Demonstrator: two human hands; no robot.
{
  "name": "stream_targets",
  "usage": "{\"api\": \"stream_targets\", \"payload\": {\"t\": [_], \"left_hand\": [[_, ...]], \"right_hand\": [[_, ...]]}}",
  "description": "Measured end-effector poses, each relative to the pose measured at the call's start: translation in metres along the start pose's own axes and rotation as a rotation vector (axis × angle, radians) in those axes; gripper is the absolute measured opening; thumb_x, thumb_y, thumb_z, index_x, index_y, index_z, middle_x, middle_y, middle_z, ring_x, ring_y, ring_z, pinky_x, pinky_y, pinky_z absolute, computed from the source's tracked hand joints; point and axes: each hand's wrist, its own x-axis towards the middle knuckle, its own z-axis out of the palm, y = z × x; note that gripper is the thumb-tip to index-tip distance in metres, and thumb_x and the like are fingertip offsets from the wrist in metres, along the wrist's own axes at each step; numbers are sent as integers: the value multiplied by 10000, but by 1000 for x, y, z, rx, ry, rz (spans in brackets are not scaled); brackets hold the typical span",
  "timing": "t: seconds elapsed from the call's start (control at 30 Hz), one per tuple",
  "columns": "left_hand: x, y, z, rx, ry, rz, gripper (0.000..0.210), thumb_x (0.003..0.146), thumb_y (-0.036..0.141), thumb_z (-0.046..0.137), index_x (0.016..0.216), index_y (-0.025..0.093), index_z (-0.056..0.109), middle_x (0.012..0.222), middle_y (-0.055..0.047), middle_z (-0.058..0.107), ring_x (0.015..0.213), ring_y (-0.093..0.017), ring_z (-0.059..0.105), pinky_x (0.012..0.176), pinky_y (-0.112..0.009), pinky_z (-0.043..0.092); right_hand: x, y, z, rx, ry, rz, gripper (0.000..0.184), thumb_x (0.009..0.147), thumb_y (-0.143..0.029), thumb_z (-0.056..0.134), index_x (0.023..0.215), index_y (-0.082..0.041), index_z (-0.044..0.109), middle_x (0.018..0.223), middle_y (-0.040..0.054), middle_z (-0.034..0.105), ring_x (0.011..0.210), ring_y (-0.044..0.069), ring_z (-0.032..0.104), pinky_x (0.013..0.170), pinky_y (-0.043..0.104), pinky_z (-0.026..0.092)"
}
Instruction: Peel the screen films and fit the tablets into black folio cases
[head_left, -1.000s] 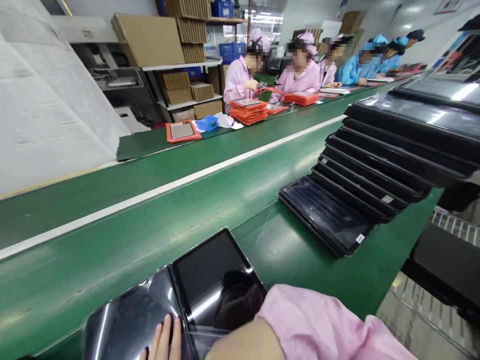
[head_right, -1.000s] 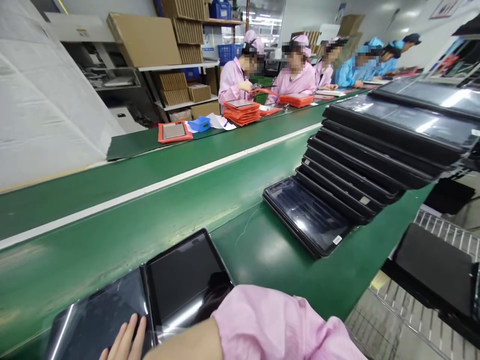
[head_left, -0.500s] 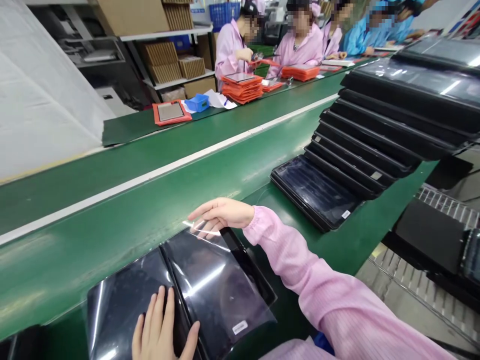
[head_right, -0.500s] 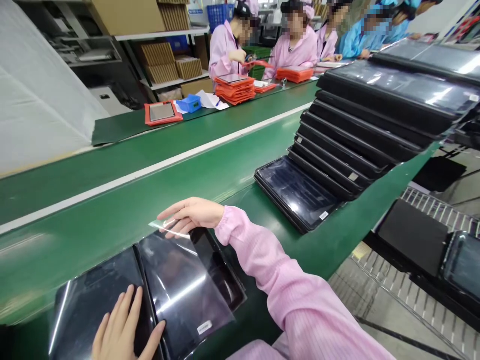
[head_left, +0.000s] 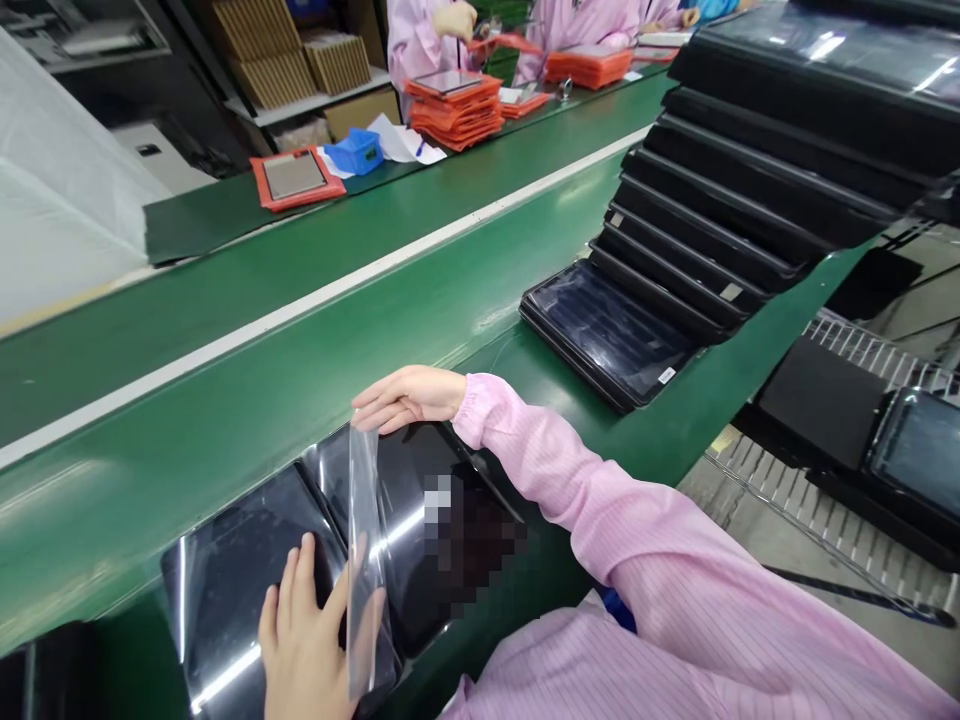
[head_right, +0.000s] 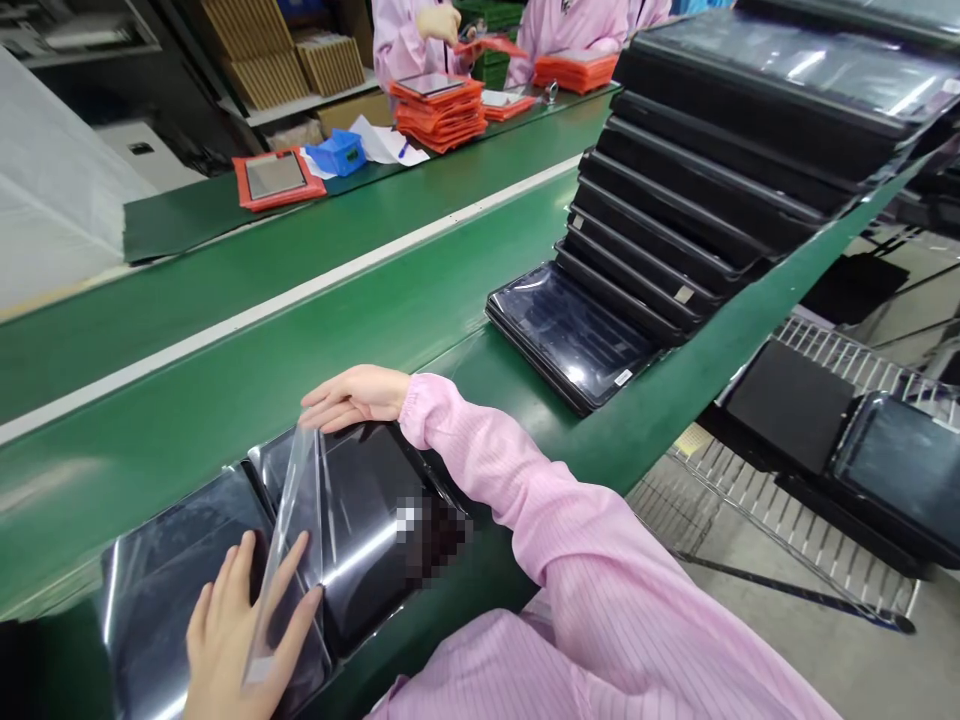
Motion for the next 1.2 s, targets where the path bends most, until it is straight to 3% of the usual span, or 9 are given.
{"api": "stream_targets", "payload": {"t": [0.17, 0.43, 0.7, 0.9, 1.2], "left_hand": [[3, -1, -7, 2, -75, -12, 475, 958, 358, 461, 1427, 286, 496, 1610, -174, 236, 1482, -394, 222, 1120, -655, 273], [5, 7, -10, -3, -12, -8, 447, 975, 336, 431, 1397, 236, 535, 1588, -190, 276, 1475, -389, 244, 1132, -645, 262], [7, 7, -10, -37, 0, -11, 446, 997, 215, 370, 1417, 267, 511, 1592, -178, 284, 1484, -347, 242, 1142, -620, 266], [10, 10, -11, -56, 49, -6, 452, 990, 170, 381, 1405, 277, 523, 1588, -164, 308, 1489, -309, 246, 1166, -581, 252], [11, 7, -12, -60, 31, 2, 490, 983, 157, 377, 1443, 298, 469, 1603, -157, 278, 1484, -329, 249, 1148, -584, 280]], "right_hand": [[-2, 4, 3, 24, 19, -6, 265, 959, 6, 370, 1029, -34, 622, 801, 111, 747, 761, 150, 748, 725, 231, 617], [-16, 4, 2, 68, 91, -35, 211, 988, -62, 415, 1022, -26, 620, 866, 154, 751, 793, 159, 749, 790, 251, 611], [-22, 1, 11, 96, 133, -52, 277, 1002, -46, 338, 1041, -17, 610, 802, 135, 749, 747, 147, 749, 742, 210, 613], [-17, 0, 8, 109, 139, -47, 313, 1017, -80, 295, 1160, 5, 560, 882, 146, 752, 778, 141, 752, 734, 181, 610], [-17, -1, 2, 130, 158, -72, 332, 1009, -107, 311, 1095, 18, 607, 987, 197, 737, 867, 167, 752, 691, 160, 614]]}}
